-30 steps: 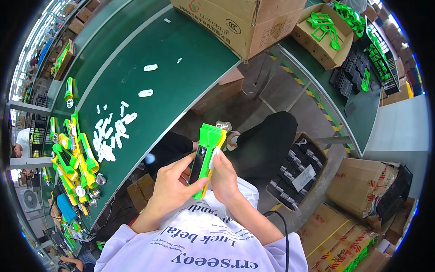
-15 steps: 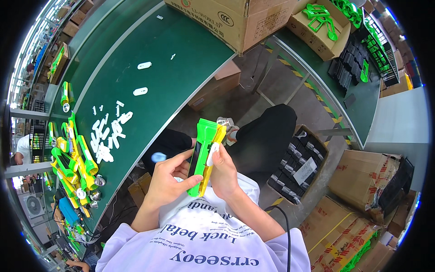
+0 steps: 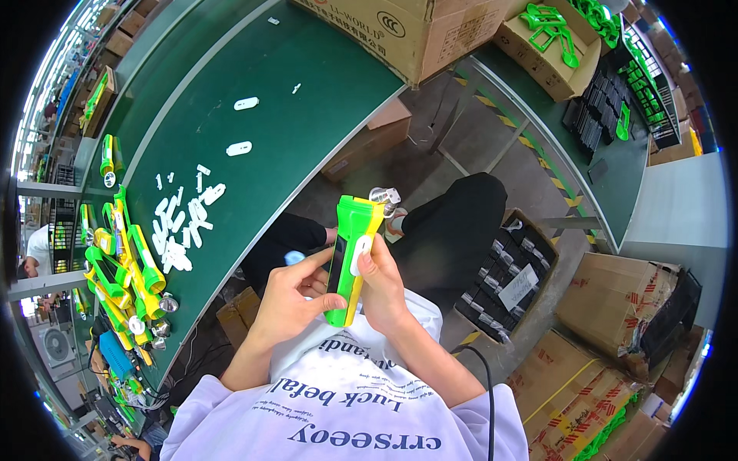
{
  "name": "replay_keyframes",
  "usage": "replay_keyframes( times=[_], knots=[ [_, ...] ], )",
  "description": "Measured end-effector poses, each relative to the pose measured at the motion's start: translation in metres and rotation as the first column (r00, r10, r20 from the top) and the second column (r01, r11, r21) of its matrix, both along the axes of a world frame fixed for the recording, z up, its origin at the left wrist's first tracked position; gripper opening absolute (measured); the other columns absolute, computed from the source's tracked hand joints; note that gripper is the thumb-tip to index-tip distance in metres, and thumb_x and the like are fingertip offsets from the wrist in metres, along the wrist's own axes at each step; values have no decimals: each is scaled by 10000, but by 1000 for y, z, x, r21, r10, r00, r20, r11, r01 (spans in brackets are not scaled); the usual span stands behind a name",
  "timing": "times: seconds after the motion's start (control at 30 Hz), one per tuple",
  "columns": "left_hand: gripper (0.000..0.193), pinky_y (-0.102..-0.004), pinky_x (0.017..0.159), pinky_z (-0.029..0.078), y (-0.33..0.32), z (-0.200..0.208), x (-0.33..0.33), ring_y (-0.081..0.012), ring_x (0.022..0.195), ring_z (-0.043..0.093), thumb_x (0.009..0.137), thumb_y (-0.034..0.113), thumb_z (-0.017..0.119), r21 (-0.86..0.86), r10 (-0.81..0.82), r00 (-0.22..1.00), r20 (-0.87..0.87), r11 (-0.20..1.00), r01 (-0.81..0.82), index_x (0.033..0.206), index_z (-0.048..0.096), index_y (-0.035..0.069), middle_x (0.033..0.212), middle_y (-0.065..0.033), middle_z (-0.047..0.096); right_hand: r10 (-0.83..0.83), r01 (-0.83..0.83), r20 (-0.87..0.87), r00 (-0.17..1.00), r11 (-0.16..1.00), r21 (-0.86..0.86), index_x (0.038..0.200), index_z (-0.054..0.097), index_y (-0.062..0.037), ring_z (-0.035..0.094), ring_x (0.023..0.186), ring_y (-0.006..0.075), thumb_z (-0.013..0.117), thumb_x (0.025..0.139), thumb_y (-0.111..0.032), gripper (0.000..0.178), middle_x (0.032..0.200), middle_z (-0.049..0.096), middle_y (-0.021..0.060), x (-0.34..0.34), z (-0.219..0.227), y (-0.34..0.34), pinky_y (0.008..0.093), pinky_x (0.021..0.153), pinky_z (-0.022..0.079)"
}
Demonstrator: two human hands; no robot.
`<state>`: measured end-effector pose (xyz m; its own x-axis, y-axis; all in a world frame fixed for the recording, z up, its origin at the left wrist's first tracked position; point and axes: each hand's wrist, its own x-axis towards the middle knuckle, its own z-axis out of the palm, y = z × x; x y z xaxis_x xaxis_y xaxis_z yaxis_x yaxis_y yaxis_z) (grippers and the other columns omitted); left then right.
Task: The person retrieves plastic switch parts from a cardboard box onto the table, assembles flashlights by attaching components to the flashlight bodies and snapping the casings together, and places the assembled flashlights onto the conveyor belt.
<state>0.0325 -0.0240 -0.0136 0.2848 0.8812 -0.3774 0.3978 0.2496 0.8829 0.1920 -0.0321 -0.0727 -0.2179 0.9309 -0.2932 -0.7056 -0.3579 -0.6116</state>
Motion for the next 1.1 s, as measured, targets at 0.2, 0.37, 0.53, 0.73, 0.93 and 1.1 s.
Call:
replay_keyframes(
  times=[0.2, 0.37, 0.53, 0.73, 0.93, 1.1],
  knots=[
    [702, -288, 725, 521, 1, -17, -1, -122, 753, 661, 684, 91, 857, -116, 92, 985, 148, 990, -75, 1326, 578, 31, 868, -109, 706, 18, -22, 141, 990, 999, 24, 1340, 423, -57, 558, 1146, 174, 495, 1013, -402, 480, 1330, 544, 99, 1, 8, 5, 356, 992, 463],
    [718, -254, 675, 496, -2, -23, 2, -86, 711, 587, 690, 132, 865, -2, 97, 990, 106, 995, -97, 1331, 567, 4, 850, -62, 654, 65, -65, 162, 985, 998, -11, 1355, 426, -54, 541, 1192, 174, 403, 1053, -354, 426, 1354, 535, 84, 2, 5, 5, 348, 1011, 452],
    [662, -218, 628, 484, -2, -32, 3, -51, 668, 547, 722, 151, 855, 241, 64, 998, 10, 968, -65, 1303, 589, -18, 804, -36, 631, 105, -98, 196, 975, 994, -43, 1387, 422, -58, 532, 1210, 175, 344, 1073, -315, 413, 1371, 528, 78, 2, 7, 5, 335, 1027, 439],
    [479, -208, 631, 488, 4, -26, 3, -42, 666, 585, 867, 75, 728, -47, 117, 989, 92, 992, -113, 1291, 561, -72, 777, -43, 658, 96, -75, 315, 944, 994, -78, 1409, 410, -12, 546, 1151, 150, 484, 1034, -182, 419, 1287, 575, 75, 7, 8, 6, 323, 1024, 413],
    [437, -249, 609, 494, 4, -36, -7, -108, 623, 659, 869, 116, 695, -19, 114, 970, 214, 994, -112, 1253, 584, -62, 732, -85, 692, 58, -31, 315, 947, 995, -92, 1410, 402, 9, 556, 1125, 141, 587, 975, -104, 486, 1246, 585, 78, 2, 18, 6, 299, 970, 456],
    [559, -277, 714, 538, 6, -24, -11, -168, 775, 710, 820, 121, 715, 48, -35, 981, 191, 999, 26, 1302, 526, -87, 866, -138, 722, 32, -6, 318, 947, 996, -84, 1406, 400, 15, 556, 1130, 144, 602, 965, -95, 498, 1249, 579, 79, 1, 21, 7, 311, 975, 466]
  ],
)
